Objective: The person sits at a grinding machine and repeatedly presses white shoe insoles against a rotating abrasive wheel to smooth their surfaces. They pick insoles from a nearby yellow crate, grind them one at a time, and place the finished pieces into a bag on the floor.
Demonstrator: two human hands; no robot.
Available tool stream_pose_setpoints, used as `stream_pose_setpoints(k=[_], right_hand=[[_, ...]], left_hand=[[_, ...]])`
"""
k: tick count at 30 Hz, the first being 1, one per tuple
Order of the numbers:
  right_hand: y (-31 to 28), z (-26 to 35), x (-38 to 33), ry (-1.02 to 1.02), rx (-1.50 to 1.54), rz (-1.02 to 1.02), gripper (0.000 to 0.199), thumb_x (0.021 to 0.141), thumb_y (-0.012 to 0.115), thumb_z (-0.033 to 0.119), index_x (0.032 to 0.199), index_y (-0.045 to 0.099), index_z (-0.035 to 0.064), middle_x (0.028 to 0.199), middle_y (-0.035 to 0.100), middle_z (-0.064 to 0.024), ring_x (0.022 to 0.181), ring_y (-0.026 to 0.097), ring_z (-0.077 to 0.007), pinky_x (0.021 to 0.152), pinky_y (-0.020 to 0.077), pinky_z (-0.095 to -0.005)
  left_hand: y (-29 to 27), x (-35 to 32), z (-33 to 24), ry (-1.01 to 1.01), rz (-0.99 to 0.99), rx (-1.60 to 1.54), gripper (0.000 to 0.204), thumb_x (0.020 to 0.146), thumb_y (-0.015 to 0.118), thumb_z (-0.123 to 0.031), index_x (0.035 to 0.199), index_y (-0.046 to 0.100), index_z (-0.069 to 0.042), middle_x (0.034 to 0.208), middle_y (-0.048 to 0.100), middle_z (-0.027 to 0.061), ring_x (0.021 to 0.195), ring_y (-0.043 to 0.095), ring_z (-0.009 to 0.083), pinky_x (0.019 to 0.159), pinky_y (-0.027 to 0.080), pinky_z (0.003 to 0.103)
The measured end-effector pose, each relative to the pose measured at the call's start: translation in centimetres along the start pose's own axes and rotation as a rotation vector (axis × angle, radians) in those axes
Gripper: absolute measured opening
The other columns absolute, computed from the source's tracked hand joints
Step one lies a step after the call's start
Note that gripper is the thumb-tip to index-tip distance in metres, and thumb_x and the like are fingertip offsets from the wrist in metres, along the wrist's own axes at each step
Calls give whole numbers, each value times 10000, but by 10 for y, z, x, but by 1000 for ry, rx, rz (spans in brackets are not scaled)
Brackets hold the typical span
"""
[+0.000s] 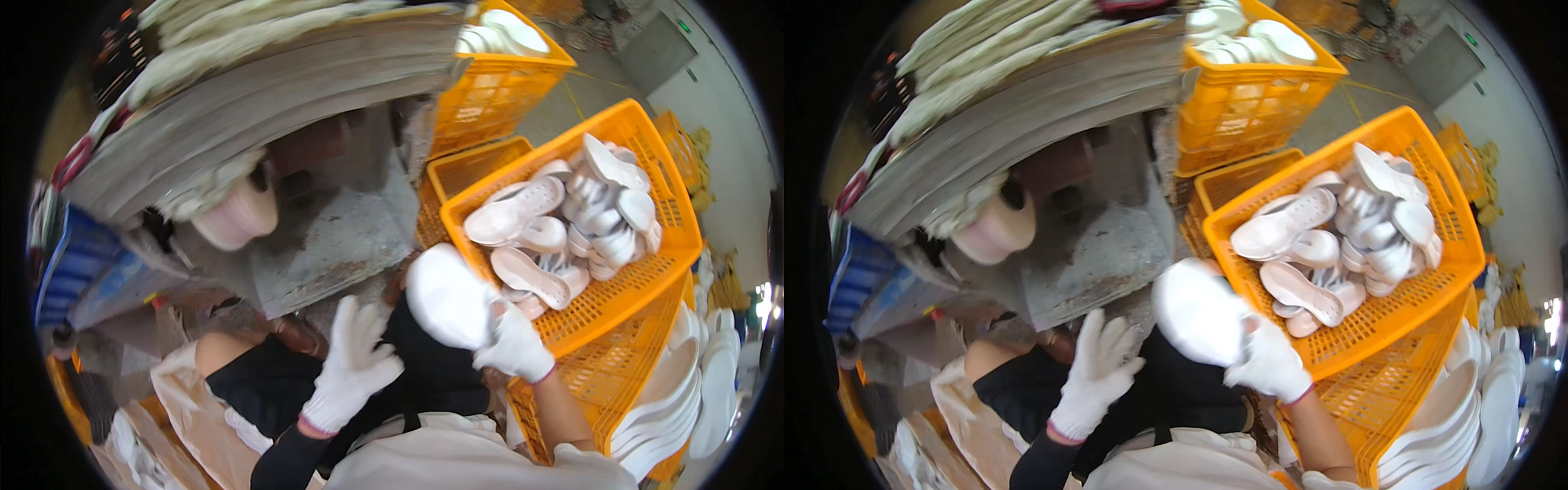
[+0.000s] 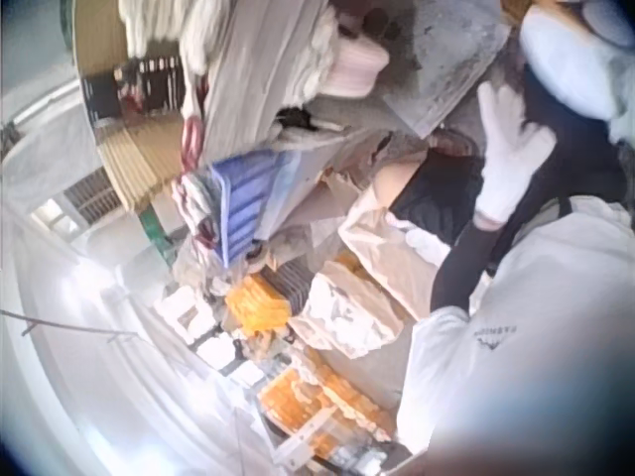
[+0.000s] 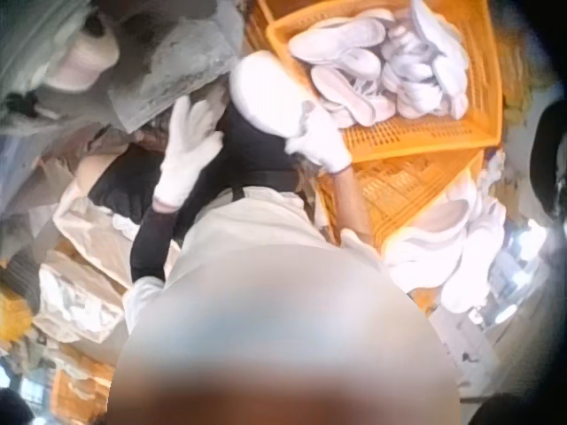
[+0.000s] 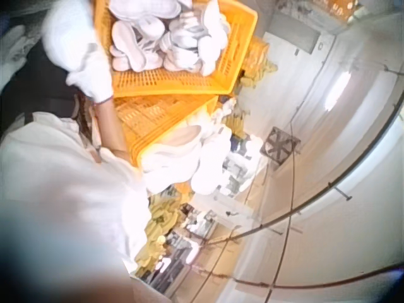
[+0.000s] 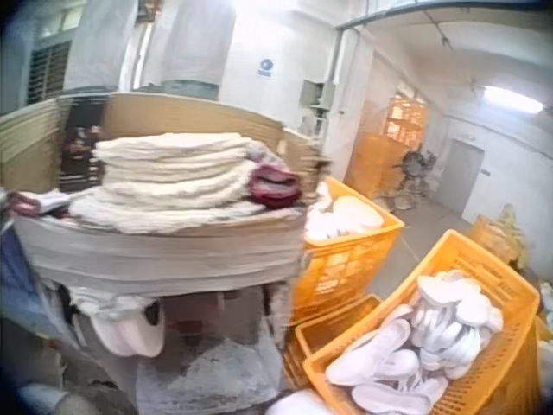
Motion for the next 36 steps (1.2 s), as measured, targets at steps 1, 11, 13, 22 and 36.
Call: stream_pose_setpoints(k=[1, 11, 13, 22, 36], right_hand=[[10, 22, 8, -277, -490, 131, 966, 647, 805, 168, 1513, 415, -2, 1187, 645, -187, 1030, 628, -342, 886, 513, -432], [86, 12, 84, -9, 397, -232, 186, 961, 607, 105, 1028, 715, -31, 977, 677, -130, 935, 670, -223, 888, 528, -330], [107, 9, 93, 152, 1100, -190, 155, 986, 586, 106, 978, 659, -31, 988, 659, -129, 949, 660, -220, 904, 523, -339], [55, 37, 103, 10, 245, -291, 351, 844, 691, 109, 1155, 575, -4, 1077, 643, -165, 945, 658, -304, 866, 547, -425], [105, 127, 122, -454, 219, -352, 966, 763, 728, 55, 1579, 214, 5, 1412, 501, -211, 1258, 576, -304, 1056, 494, -394]], left_hand=[[-4, 9, -6, 48, 52, -93, 824, 937, 693, -67, 1577, 174, -107, 1604, 313, 212, 1472, 373, 365, 1141, 378, 525], [-10, 68, 35, 271, 203, 354, 740, 1024, 650, -339, 1584, 326, 22, 1573, 437, 176, 1459, 435, 258, 1224, 307, 380], [-7, 54, 47, 605, 213, 652, 1024, 802, 872, -226, 1593, 279, 41, 1600, 382, 213, 1512, 354, 302, 1239, 285, 396], [-40, 35, -32, 266, -223, -240, 377, 1013, 638, -136, 1348, 579, 25, 1282, 667, 160, 1160, 677, 270, 1011, 554, 432], [-155, 252, -23, 9, 152, -823, 324, 1058, 502, -191, 1237, 639, 42, 1124, 727, 187, 1040, 709, 290, 959, 575, 381]])
Point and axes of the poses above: each hand's wrist, its own x-axis towards the middle knuckle, its own y-axis out of the palm, z = x × y, the point moved 1 cm from there along x, towards the middle knuckle
